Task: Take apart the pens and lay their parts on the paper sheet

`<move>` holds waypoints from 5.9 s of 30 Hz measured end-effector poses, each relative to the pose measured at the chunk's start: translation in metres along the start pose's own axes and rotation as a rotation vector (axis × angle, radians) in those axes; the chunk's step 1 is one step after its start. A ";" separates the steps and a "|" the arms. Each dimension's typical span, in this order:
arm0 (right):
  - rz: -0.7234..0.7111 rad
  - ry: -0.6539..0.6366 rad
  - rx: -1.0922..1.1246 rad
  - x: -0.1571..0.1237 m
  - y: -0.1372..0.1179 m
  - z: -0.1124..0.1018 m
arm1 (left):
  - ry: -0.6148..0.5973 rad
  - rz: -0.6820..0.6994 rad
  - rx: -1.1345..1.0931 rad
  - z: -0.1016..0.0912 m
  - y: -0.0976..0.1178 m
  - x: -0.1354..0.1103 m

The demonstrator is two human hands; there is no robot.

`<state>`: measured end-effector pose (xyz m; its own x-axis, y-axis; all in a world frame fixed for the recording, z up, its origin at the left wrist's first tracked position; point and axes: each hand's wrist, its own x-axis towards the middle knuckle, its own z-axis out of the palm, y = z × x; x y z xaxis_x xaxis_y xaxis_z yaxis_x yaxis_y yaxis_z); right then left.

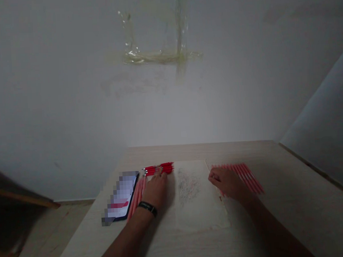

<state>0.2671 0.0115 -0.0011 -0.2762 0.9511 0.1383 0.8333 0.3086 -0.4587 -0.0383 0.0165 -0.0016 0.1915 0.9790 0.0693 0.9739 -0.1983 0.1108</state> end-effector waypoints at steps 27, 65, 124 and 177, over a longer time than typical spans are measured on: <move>-0.176 -0.033 0.327 -0.001 -0.030 0.022 | 0.004 0.364 -0.707 0.002 0.043 -0.011; -0.288 0.021 0.191 0.000 -0.035 0.021 | 0.085 0.344 -0.551 -0.008 0.039 -0.011; -0.202 -0.028 -0.048 -0.002 -0.014 0.004 | 0.229 0.195 -0.623 0.010 0.043 -0.009; -0.317 0.096 -0.005 0.004 -0.024 0.013 | 0.094 0.285 -0.416 0.000 0.041 -0.011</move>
<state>0.2400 0.0077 -0.0006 -0.4755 0.8044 0.3560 0.7154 0.5891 -0.3756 -0.0005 -0.0022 0.0020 0.4116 0.8790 0.2407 0.7501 -0.4767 0.4583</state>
